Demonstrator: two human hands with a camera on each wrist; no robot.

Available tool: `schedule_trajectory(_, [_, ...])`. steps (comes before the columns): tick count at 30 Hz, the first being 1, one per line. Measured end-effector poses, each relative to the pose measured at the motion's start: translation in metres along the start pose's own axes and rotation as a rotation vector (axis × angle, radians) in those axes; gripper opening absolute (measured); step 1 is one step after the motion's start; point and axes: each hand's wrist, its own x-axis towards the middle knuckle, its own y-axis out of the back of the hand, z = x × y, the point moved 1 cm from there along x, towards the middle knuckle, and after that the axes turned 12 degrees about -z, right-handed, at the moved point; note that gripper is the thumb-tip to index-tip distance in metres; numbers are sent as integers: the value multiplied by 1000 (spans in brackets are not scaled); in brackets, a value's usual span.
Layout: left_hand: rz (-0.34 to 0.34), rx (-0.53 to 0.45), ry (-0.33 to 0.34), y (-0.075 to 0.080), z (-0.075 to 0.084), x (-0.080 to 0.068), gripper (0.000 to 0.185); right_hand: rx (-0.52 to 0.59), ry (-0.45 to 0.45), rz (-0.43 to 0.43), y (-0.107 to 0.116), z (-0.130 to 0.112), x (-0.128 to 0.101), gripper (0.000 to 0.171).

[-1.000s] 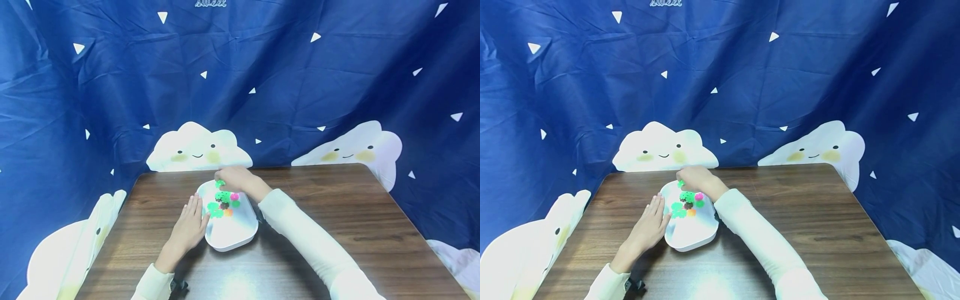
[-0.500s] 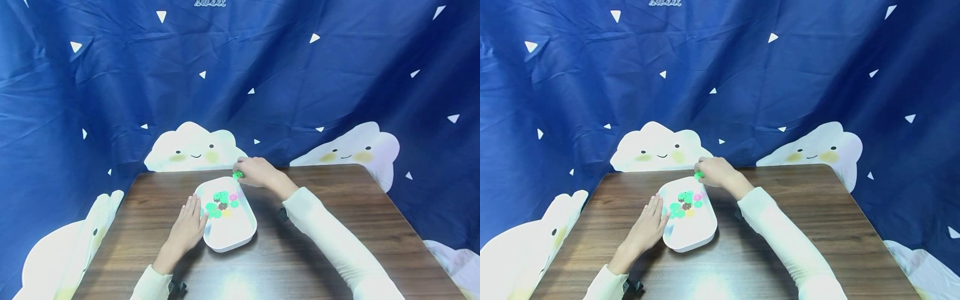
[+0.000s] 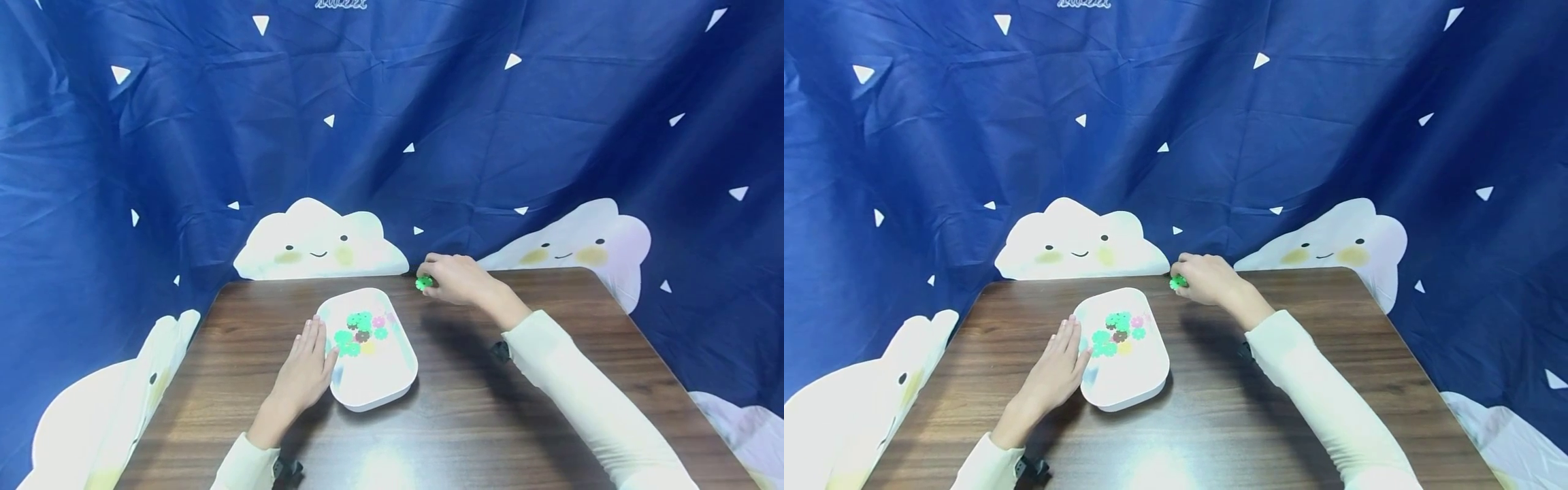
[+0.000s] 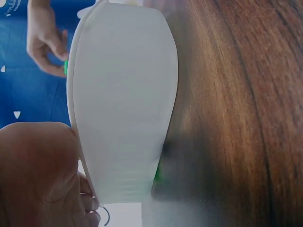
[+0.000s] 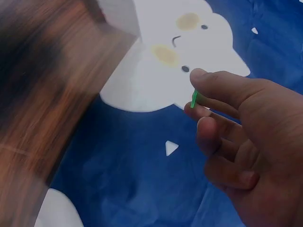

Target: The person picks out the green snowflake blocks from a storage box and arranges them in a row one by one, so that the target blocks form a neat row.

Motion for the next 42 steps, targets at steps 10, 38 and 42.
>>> schedule_trajectory(10, [-29, -18, 12, -1, -2, 1, 69, -9, -4, 27, -17, 23, -23, 20])
schedule_trajectory(38, [-31, -17, -1, -1, -3, 1, 69, 157, -122, -1, -79, 55, -39, 28])
schedule_trajectory(42, [-27, -15, -3, -1, -3, 1, 69, 183, -122, 0, -89, 56, -37, 28])
